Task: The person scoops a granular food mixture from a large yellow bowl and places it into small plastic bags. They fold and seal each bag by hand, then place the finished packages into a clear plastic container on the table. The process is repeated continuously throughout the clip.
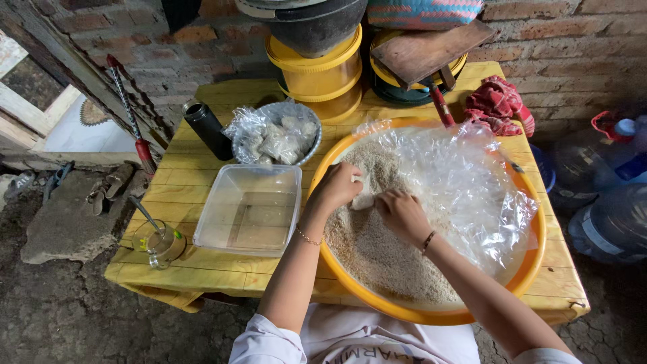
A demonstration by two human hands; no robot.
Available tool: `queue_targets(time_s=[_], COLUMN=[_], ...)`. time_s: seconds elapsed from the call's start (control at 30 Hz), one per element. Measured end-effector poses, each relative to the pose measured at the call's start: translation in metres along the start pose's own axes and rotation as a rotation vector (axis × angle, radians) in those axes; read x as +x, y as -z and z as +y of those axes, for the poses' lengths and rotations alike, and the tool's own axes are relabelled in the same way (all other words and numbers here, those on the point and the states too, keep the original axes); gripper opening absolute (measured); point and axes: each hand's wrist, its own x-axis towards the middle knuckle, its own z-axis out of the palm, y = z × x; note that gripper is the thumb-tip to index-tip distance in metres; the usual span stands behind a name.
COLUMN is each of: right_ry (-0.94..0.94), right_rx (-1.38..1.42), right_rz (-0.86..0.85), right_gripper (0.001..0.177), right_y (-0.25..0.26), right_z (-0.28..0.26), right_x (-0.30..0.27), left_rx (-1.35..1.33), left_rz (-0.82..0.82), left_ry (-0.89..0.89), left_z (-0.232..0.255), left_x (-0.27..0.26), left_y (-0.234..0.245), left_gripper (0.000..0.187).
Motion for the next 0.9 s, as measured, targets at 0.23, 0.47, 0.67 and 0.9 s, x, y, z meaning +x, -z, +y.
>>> queue_targets(time_s=[0.23, 0.47, 0.67, 0.9], right_ry=[-0.015, -0.078, -0.510, -0.567], right_rx=[-0.313, -0.078, 0.842, 2.084], right_rz=[-0.007, -0.036, 0.067, 0.090], right_gripper=[0.031, 0.043, 0.047, 0.041], right_y=[0.016, 0.013, 0.044, 0.079], right_z=[-0.028, -0.002, 0.022, 0.023], right_x=[-0.009, 0.002, 0.022, 0.071], left_rx=[-0.108, -0.183, -0.259, -0.295], left_rz=[0.031, 0.039, 0.057, -0.001], left_ry=[-0.112, 0.004, -0.095, -0.010], left_z=[0.015, 0.037, 0.025, 0.043], left_x=[-0.005, -0.011, -0.010, -0.013], left_y=[0.010, 0.016, -0.006, -0.012], left_gripper=[0.031, 0.030, 0.028, 0.026])
